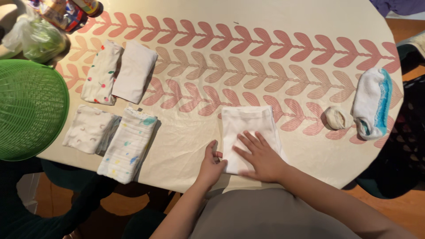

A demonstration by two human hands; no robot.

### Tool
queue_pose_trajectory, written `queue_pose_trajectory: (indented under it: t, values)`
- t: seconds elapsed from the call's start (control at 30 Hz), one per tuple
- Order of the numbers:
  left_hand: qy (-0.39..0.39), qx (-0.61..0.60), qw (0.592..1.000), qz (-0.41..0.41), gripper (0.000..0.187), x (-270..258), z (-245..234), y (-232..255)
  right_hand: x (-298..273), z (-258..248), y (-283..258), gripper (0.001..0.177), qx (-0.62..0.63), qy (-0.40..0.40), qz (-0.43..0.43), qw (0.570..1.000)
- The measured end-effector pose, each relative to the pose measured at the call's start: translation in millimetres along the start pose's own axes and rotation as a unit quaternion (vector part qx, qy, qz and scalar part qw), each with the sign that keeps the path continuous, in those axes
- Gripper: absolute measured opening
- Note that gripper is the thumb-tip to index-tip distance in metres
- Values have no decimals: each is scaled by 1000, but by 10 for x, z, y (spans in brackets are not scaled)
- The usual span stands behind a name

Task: The person folds infant clothes and cloth diapers on a table, smoothing and stacking them before placing them into a laundry basket.

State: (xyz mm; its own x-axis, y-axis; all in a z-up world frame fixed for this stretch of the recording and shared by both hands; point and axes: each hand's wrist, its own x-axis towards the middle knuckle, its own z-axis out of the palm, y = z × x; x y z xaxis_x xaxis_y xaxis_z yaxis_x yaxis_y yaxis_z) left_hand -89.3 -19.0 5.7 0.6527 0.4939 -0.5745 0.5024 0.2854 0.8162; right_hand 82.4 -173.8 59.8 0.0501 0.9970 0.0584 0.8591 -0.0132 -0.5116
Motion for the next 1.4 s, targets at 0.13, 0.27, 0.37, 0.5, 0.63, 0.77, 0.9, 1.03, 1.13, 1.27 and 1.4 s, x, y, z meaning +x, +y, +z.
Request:
queue_pose_trajectory:
  t: [0.13, 0.27, 0.37, 0.5, 0.63, 0.77, 0.9, 1.03, 1.13, 1.27, 1.4]
  values:
    - [-15, -70, 996, -52, 87, -114, -35, 169, -103, 54, -131, 90, -19, -109, -47, 993]
    - [-82, 135, 973, 168, 95, -373, -207, 483, -127, 150, -97, 68, -62, -80, -8, 995]
    - [-16, 404, 780, 479, 104, -401, -354, 570, -58, -7, -50, 60, 84, -124, 73, 986]
    - [-57, 475, 695, 537, 65, -207, -223, 328, -43, -197, -130, 57, 154, -150, 130, 968]
    - [-68, 427, 715, 550, 37, -129, -233, 59, -286, -169, -136, 52, 3, -57, -21, 998]
    - [-60, 407, 737, 536, 35, -229, -283, 21, -507, -282, -47, 35, -98, -98, -2, 990]
    - [-44, 337, 825, 452, 43, -307, -223, 114, -496, -660, 194, 33, -106, -292, 165, 936]
    - [15, 233, 955, 183, 33, -240, -49, 194, -379, -761, 732, 35, 206, -137, 357, 901]
    - [78, 149, 978, 126, 31, -15, 60, 231, -138, -521, 1062, 53, 619, 141, 341, 693]
    - [158, 192, 959, 134, 35, 232, 136, 284, -82, -259, 919, 71, 657, 233, 299, 651]
    - [209, 286, 931, 83, 38, 332, 215, 296, 69, -7, 772, 79, 426, 295, 278, 809]
